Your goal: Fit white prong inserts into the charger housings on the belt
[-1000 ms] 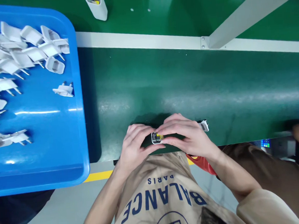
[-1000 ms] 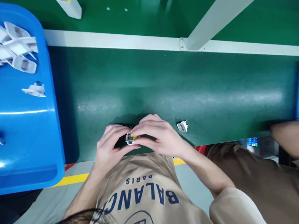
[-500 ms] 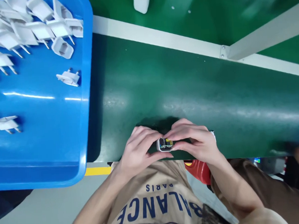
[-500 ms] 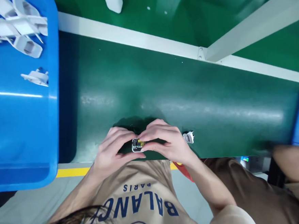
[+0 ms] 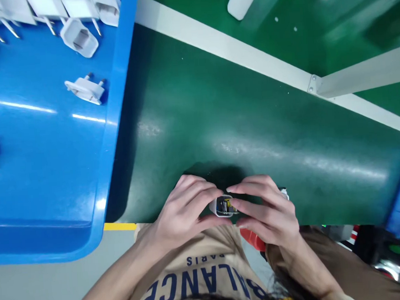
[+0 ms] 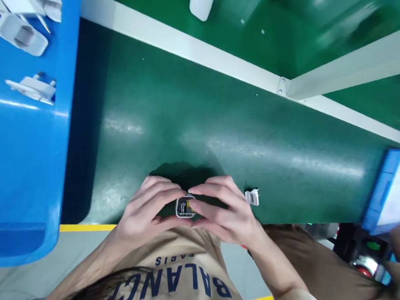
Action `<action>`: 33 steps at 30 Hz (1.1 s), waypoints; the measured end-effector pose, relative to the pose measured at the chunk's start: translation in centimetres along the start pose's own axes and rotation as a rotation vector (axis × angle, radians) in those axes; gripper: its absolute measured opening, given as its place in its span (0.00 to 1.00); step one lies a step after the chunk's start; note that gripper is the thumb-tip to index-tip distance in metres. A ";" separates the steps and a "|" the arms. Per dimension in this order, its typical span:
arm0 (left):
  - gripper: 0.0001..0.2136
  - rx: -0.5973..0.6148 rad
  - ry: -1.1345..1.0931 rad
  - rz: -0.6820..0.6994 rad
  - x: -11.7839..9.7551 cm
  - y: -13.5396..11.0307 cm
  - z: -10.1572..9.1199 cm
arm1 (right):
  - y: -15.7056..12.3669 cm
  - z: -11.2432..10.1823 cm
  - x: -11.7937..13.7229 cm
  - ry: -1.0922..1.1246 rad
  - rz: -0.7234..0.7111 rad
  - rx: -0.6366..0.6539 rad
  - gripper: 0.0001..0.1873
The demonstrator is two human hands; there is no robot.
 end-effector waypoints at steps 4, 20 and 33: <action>0.16 0.013 -0.003 0.021 -0.1 -0.1 -0.1 | -0.3 0.1 1.4 -0.241 -0.026 -0.096 0.12; 0.17 0.195 -0.018 -0.085 -1.7 -1.7 -0.2 | -1.6 1.2 4.8 -0.320 -0.201 -0.186 0.15; 0.19 -0.013 -0.521 -0.378 -1.8 -2.8 0.7 | -3.9 2.8 1.1 0.590 0.388 -0.250 0.16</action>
Point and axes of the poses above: each hand's wrist, its own y-axis towards the middle knuckle, its own z-axis out of the palm, x = y × z, the point moved 6 cm from there along y, towards the middle knuckle, and after that the axes turned 2 degrees about -z, right-handed, at the moved point
